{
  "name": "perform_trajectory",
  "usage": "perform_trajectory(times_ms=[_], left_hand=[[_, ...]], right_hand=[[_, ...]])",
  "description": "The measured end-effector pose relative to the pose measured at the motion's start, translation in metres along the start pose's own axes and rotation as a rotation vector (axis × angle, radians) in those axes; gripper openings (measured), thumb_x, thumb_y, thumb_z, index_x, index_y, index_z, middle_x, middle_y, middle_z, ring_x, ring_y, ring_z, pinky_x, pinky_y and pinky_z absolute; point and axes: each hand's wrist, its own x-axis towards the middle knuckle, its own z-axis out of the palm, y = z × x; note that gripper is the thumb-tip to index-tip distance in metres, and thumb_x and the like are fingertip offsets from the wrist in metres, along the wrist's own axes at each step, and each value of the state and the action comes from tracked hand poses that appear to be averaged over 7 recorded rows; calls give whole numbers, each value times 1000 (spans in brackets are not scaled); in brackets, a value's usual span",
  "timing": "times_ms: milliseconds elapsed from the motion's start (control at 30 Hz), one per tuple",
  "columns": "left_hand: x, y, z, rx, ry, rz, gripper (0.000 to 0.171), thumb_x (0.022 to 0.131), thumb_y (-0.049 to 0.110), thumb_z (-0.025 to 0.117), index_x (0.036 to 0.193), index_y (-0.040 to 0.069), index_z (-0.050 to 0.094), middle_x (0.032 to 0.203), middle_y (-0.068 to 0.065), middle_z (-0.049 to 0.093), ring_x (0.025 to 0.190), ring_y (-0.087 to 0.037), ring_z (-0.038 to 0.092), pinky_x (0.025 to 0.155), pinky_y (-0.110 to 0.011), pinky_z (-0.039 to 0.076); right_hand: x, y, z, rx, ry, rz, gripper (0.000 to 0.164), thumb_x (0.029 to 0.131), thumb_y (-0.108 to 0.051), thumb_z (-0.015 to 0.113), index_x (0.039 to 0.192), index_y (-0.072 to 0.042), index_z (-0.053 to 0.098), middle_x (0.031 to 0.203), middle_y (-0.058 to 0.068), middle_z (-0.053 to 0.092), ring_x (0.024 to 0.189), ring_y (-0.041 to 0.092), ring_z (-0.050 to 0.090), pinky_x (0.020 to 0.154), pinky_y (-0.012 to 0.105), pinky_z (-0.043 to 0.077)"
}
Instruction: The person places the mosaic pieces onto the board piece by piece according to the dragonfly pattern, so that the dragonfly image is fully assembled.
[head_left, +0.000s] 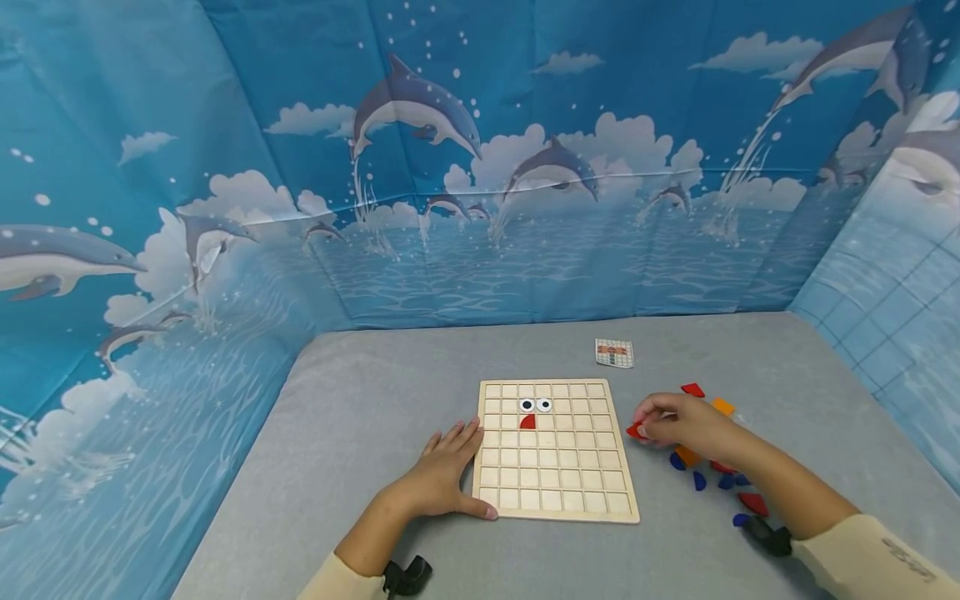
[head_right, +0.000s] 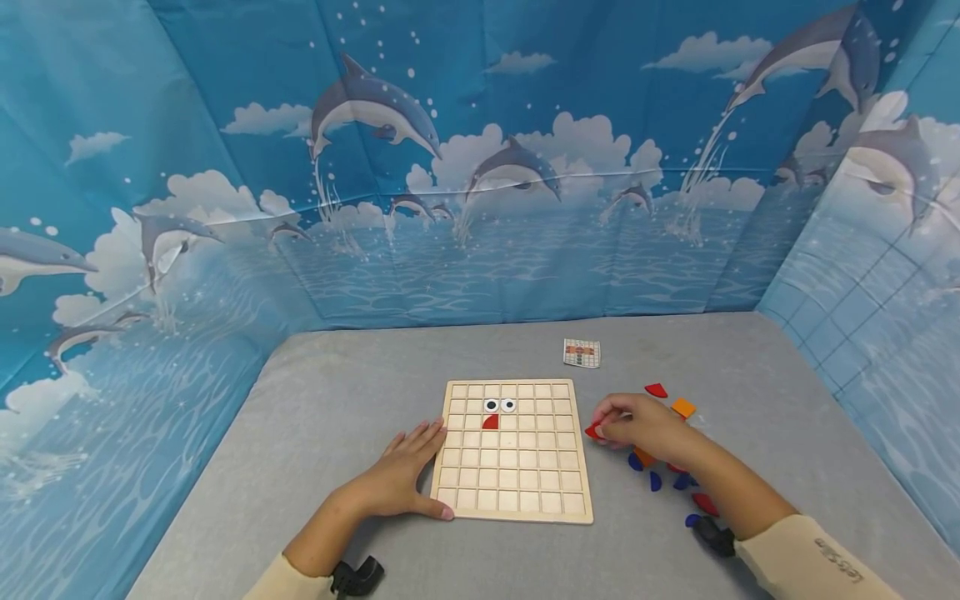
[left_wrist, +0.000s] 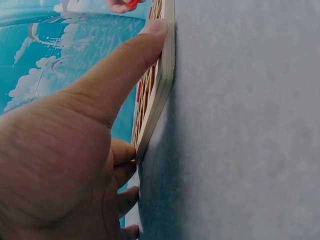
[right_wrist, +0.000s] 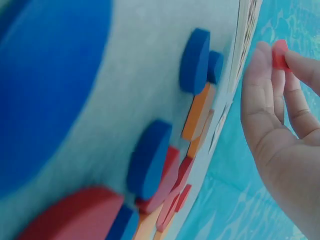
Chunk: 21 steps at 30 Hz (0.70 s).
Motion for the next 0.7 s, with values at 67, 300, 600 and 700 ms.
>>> perform_trajectory(times_ms=[67,300,600,700], left_hand=[[0,0,0,0,-1,0,126,71,67,82,163,11,18,172,-2,10,160,-29,9,126,-60,9],[0,-1,0,-4,0,0,126,71,67,82,163,11,18,172,-2,10,160,-29,9,126,-60,8],[1,-1,0,-5,-2,1,126,71,67,82,163,12,17,172,-2,10,160,-28,8,126,-60,9],[1,0,0,-1,1,0,126,71,66,82,163,11,17,172,-2,10,160,-28,9,126,-59,9]], right_hand=[[1,-3,3,-5,4,-4,23,96,-18,68,114,-4,67,104,9,67,95,22,67,83,32,60],[7,-11,12,-9,-1,-59,27,96,-15,67,121,-7,70,112,9,67,98,21,62,82,34,56],[20,-17,26,59,-49,-89,31,96,-11,65,125,-4,70,117,14,70,98,21,70,84,36,60],[24,-20,31,32,-30,-74,30,95,-12,66,124,-8,70,108,9,67,92,21,69,81,33,60]])
